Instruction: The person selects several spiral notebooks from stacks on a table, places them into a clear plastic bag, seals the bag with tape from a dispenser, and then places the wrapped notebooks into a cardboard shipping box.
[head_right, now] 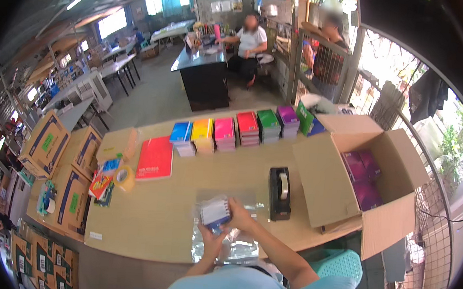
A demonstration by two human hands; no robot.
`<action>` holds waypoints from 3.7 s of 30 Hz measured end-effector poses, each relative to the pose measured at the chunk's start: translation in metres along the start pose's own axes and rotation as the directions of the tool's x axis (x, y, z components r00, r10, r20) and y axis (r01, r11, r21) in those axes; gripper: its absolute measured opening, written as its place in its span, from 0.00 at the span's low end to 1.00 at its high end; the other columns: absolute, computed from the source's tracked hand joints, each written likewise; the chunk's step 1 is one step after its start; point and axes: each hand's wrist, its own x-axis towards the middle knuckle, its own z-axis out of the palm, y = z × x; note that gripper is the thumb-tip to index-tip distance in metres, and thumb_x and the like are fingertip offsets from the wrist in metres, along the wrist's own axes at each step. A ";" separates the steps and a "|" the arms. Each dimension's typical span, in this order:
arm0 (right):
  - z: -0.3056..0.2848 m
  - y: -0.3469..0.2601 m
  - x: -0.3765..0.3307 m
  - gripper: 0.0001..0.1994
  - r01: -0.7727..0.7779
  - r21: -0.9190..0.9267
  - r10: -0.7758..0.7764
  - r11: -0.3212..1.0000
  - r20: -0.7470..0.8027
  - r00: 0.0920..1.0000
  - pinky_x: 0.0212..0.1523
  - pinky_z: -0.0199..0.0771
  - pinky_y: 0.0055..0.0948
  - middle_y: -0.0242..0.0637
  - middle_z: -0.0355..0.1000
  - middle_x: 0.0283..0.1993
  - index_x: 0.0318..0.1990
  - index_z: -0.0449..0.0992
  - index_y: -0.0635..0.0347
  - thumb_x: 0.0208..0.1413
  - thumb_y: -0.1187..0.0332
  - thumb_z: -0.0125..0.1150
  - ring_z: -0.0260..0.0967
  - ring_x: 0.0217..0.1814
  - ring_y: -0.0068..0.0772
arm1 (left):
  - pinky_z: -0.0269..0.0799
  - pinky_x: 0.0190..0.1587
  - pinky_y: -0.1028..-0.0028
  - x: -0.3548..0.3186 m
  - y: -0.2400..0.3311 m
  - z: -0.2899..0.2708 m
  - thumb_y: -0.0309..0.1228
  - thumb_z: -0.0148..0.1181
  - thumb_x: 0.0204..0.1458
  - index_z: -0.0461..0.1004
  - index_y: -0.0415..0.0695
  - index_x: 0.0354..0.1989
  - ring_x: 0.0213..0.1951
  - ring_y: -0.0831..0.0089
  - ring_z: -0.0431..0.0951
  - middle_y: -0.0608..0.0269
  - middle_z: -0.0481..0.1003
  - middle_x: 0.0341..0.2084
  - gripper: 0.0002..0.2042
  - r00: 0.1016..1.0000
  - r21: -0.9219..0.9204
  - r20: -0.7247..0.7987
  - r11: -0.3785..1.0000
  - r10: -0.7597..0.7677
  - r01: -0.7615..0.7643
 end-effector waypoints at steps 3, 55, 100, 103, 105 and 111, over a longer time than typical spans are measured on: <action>0.008 0.029 -0.018 0.44 -0.029 0.487 0.064 0.873 -0.056 0.996 0.61 0.69 0.35 0.38 0.68 0.56 0.60 0.59 0.60 0.32 0.78 0.79 0.66 0.59 0.34 | 0.57 0.64 0.61 0.008 -0.008 -0.004 0.28 0.65 0.51 0.53 0.33 0.64 0.58 0.57 0.65 0.45 0.62 0.56 0.35 0.971 0.329 0.196 0.923 0.139 -0.199; -0.028 0.008 0.014 0.61 -0.213 0.299 0.145 0.930 0.236 0.961 0.61 0.62 0.41 0.50 0.70 0.54 0.75 0.32 0.49 0.39 0.68 0.75 0.68 0.56 0.43 | 0.52 0.67 0.46 0.104 0.044 -0.050 0.29 0.68 0.40 0.58 0.64 0.68 0.68 0.46 0.54 0.47 0.55 0.67 0.42 0.572 0.321 0.769 0.602 0.284 -0.731; -0.005 0.037 -0.019 0.48 -0.115 0.625 0.202 0.772 -0.070 0.977 0.60 0.65 0.30 0.38 0.66 0.52 0.74 0.46 0.55 0.44 0.79 0.66 0.65 0.56 0.32 | 0.71 0.48 0.67 0.074 -0.009 -0.015 0.21 0.71 0.39 0.58 0.45 0.60 0.45 0.65 0.74 0.56 0.72 0.41 0.37 0.959 0.241 0.280 0.970 -0.038 -0.032; 0.006 0.039 -0.010 0.44 -0.063 0.544 0.136 0.836 -0.094 0.986 0.60 0.63 0.31 0.37 0.66 0.53 0.73 0.51 0.56 0.46 0.77 0.66 0.64 0.56 0.31 | 0.71 0.48 0.71 0.075 -0.010 -0.018 0.17 0.69 0.37 0.60 0.44 0.62 0.42 0.69 0.74 0.60 0.72 0.39 0.39 0.937 0.003 0.254 0.968 -0.242 0.249; -0.008 0.021 0.000 0.43 -0.082 0.557 0.121 0.826 -0.033 0.992 0.61 0.62 0.31 0.37 0.66 0.54 0.72 0.53 0.55 0.47 0.76 0.66 0.63 0.57 0.30 | 0.71 0.46 0.72 0.073 -0.006 -0.021 0.16 0.68 0.38 0.66 0.43 0.57 0.41 0.71 0.74 0.61 0.73 0.37 0.33 0.928 -0.076 0.232 0.946 -0.292 0.316; -0.012 0.015 -0.006 0.08 0.174 0.484 -0.115 0.857 -0.148 0.982 0.58 0.69 0.37 0.42 0.65 0.61 0.34 0.84 0.56 0.45 0.77 0.69 0.62 0.64 0.40 | 0.70 0.47 0.71 0.066 -0.013 -0.015 0.17 0.67 0.41 0.79 0.40 0.39 0.44 0.70 0.74 0.62 0.75 0.36 0.14 0.968 0.165 0.227 0.984 -0.108 0.071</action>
